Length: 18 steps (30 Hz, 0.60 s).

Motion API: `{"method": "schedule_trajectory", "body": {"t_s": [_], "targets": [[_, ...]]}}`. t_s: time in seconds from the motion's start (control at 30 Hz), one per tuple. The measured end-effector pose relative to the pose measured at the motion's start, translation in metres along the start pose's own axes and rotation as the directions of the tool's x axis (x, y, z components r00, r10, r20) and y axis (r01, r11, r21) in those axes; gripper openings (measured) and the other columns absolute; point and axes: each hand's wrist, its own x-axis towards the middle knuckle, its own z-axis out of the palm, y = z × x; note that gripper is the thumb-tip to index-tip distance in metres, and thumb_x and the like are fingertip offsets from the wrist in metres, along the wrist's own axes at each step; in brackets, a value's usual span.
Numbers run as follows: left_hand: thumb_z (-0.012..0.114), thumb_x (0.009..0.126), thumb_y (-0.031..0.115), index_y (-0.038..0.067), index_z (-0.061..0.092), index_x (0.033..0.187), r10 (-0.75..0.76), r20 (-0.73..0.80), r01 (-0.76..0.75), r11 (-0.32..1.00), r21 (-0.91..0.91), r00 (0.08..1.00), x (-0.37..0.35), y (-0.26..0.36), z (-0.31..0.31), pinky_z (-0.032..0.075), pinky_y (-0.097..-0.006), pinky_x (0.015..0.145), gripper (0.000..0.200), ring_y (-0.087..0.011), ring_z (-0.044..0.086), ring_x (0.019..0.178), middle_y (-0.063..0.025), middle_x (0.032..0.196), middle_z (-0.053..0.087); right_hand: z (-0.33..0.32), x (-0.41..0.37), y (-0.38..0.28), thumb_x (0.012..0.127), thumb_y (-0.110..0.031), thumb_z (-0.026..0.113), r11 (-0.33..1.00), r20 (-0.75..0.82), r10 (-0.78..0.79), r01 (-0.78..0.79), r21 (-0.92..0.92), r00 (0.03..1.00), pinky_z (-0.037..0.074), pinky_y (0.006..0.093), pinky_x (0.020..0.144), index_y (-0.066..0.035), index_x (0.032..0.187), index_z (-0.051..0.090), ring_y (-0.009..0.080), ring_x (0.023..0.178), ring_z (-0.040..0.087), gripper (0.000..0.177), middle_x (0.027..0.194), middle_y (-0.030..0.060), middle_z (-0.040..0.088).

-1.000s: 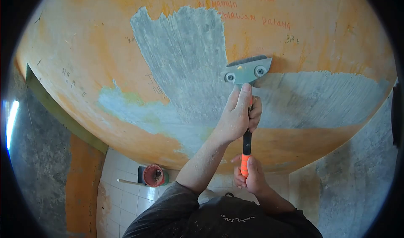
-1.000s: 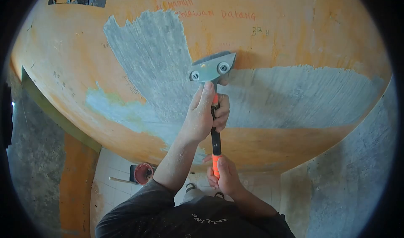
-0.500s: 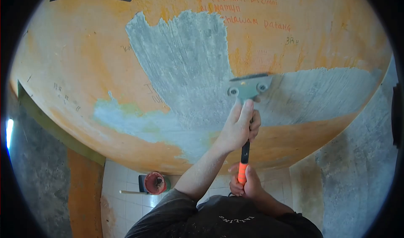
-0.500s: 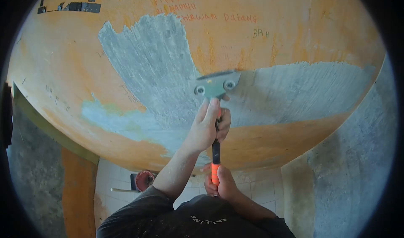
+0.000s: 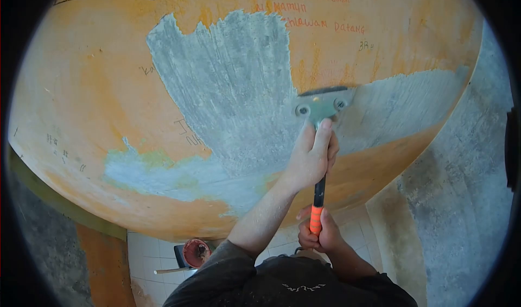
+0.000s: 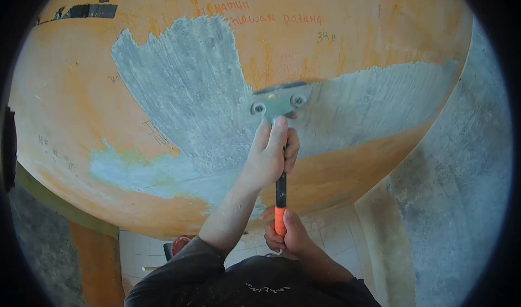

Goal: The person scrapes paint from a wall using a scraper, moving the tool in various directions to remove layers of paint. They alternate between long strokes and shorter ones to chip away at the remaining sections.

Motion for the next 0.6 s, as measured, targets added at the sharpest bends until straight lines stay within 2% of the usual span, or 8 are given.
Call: {"method": "schedule_trajectory", "body": {"t_s": [0.1, 0.2, 0.27, 0.37, 0.5, 0.53, 0.6], "targets": [[0.027, 0.107, 0.038, 0.007, 0.039, 0.116, 0.020, 0.011, -0.020, 1.000, -0.020, 1.000, 0.001, -0.001, 0.001, 0.037, -0.0233, 0.041, 0.034, -0.0081, 0.040, 0.040, 0.0013, 0.057, 0.040, 0.001, -0.003, -0.003, 0.098, -0.066, 0.021, 0.999, 0.008, -0.032, 0.032, -0.039, 0.999, 0.030, 0.0296, 0.040, -0.010, 0.121, 0.046, 0.0095, 0.038, 0.029, 0.065, 0.053, -0.0009, 0.031], [0.028, 0.107, 0.038, 0.008, 0.039, 0.114, -0.003, -0.005, 0.003, 1.000, 0.004, 1.000, -0.007, -0.011, -0.001, 0.037, -0.0232, 0.041, 0.033, -0.0076, 0.040, 0.041, 0.0014, 0.058, 0.040, 0.000, -0.012, 0.002, 0.100, -0.063, 0.024, 0.998, -0.073, 0.024, -0.021, 0.053, 0.997, 0.029, 0.0269, 0.040, -0.008, 0.120, 0.047, 0.0082, 0.039, 0.028, 0.063, 0.052, -0.0019, 0.031], [0.030, 0.107, 0.038, 0.008, 0.038, 0.112, 0.010, -0.032, -0.009, 1.000, 0.008, 0.999, -0.005, -0.012, 0.000, 0.037, -0.0230, 0.041, 0.031, -0.0073, 0.041, 0.042, 0.0014, 0.058, 0.040, -0.006, -0.009, 0.001, 0.100, -0.062, 0.024, 0.999, 0.002, 0.010, -0.010, 0.053, 1.000, 0.030, 0.0267, 0.040, -0.008, 0.122, 0.048, 0.0081, 0.039, 0.029, 0.063, 0.053, -0.0020, 0.032], [0.030, 0.107, 0.037, 0.009, 0.037, 0.110, 0.052, 0.008, -0.052, 0.998, -0.030, 0.999, 0.009, 0.004, 0.000, 0.037, -0.0230, 0.040, 0.029, -0.0076, 0.042, 0.042, 0.0013, 0.058, 0.041, -0.002, 0.001, -0.012, 0.101, -0.061, 0.024, 0.999, 0.024, -0.041, 0.040, 0.034, 0.999, 0.030, 0.0265, 0.040, -0.008, 0.123, 0.047, 0.0082, 0.039, 0.029, 0.062, 0.054, -0.0018, 0.033], [0.031, 0.107, 0.038, 0.009, 0.038, 0.112, 0.035, -0.001, -0.035, 0.998, -0.043, 0.999, 0.000, -0.005, 0.000, 0.036, -0.0229, 0.041, 0.030, -0.0079, 0.042, 0.042, 0.0011, 0.058, 0.041, -0.008, -0.008, -0.001, 0.101, -0.061, 0.024, 0.996, 0.016, -0.010, 0.009, 0.087, 1.000, 0.031, 0.0268, 0.039, -0.007, 0.124, 0.047, 0.0081, 0.040, 0.030, 0.062, 0.054, -0.0018, 0.032], [0.032, 0.107, 0.038, 0.009, 0.038, 0.113, 0.014, -0.017, -0.014, 1.000, -0.024, 1.000, -0.005, -0.013, -0.001, 0.036, -0.0229, 0.041, 0.031, -0.0081, 0.041, 0.042, 0.0010, 0.058, 0.041, -0.007, -0.009, -0.001, 0.101, -0.061, 0.024, 0.996, 0.021, -0.021, 0.019, 0.084, 1.000, 0.031, 0.0268, 0.039, -0.007, 0.124, 0.047, 0.0081, 0.040, 0.030, 0.062, 0.054, -0.0018, 0.032], [0.032, 0.107, 0.037, 0.008, 0.038, 0.118, 0.005, -0.007, -0.005, 1.000, -0.022, 1.000, -0.004, -0.011, -0.002, 0.036, -0.0231, 0.041, 0.032, -0.0083, 0.041, 0.042, 0.0006, 0.059, 0.041, -0.004, -0.008, -0.005, 0.100, -0.064, 0.019, 0.999, -0.028, 0.016, -0.017, -0.041, 0.999, 0.028, 0.0273, 0.037, -0.008, 0.121, 0.047, 0.0078, 0.037, 0.027, 0.066, 0.051, -0.0026, 0.029]]}}
